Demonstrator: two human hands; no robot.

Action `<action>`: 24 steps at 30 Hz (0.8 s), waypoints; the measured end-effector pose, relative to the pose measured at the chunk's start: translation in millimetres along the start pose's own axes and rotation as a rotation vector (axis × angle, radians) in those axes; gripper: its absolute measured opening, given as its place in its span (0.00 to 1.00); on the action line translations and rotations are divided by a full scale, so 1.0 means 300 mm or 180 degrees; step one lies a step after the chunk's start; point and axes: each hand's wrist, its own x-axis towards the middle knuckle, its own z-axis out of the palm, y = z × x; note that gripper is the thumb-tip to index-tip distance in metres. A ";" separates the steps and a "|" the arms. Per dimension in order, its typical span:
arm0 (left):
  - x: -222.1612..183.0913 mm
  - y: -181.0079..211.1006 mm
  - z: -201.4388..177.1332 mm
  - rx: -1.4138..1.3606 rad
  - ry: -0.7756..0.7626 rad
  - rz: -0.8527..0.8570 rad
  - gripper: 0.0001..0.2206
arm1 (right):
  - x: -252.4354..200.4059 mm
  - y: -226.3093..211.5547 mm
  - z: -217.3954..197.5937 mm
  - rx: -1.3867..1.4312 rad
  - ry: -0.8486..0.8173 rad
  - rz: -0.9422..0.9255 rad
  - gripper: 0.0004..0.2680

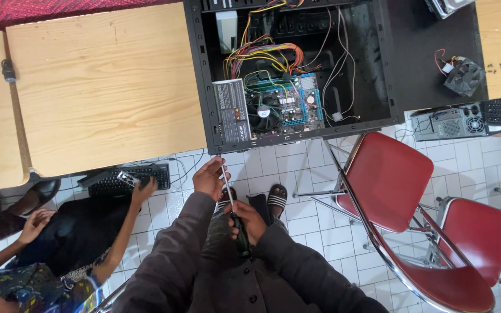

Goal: Installing a power supply unit into a desktop computer case and securing it with screws using a screwdriver.

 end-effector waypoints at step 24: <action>0.046 0.073 0.002 0.0061 0.0256 -0.0425 0.05 | 0.011 0.024 -0.010 0.0810 0.0294 0.0109 0.10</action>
